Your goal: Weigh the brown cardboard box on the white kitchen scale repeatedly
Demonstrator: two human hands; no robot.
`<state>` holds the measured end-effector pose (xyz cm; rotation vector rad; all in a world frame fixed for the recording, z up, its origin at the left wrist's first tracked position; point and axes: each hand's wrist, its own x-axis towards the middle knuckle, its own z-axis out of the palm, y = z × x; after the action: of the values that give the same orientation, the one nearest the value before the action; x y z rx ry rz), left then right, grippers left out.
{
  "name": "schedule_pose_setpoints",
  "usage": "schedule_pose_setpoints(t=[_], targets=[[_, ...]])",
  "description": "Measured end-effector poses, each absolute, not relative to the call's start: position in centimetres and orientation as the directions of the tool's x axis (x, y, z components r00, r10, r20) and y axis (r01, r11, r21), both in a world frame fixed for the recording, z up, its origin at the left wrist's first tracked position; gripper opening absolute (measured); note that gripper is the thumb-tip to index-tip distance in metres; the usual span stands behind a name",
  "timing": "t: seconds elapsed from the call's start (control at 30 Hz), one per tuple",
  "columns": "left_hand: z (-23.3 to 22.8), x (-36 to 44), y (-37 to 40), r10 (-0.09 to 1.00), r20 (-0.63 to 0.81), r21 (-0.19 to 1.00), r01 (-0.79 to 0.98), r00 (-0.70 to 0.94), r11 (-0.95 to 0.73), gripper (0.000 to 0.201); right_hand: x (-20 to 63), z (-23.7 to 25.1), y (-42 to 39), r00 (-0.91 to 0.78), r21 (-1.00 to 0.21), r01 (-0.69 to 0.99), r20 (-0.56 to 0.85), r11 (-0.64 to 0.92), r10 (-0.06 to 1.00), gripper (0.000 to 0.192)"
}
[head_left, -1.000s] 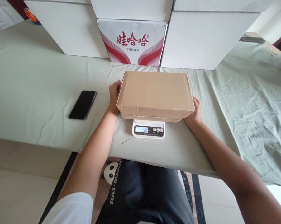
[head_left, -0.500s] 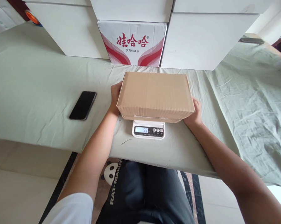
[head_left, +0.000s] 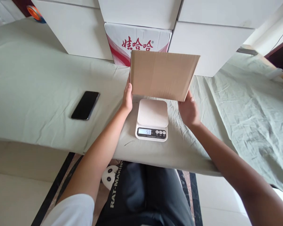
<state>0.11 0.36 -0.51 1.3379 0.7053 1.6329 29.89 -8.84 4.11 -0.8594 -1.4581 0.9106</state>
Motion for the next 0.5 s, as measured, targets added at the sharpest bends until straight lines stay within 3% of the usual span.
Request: schedule_pose_setpoints(t=[0.2, 0.5], targets=[[-1.9, 0.9, 1.8, 0.933, 0.358, 0.885, -0.305, -0.038, -0.352, 0.120, 29.1, 2.7, -5.1, -0.020, -0.928, 0.027, 0.370, 0.371, 0.929, 0.091], [-2.8, 0.6, 1.4, 0.891, 0.450, 0.869, -0.199, -0.059, -0.452, 0.099, 30.6, 0.2, -4.7, 0.008, -0.930, 0.105, 0.355, 0.353, 0.935, 0.081]])
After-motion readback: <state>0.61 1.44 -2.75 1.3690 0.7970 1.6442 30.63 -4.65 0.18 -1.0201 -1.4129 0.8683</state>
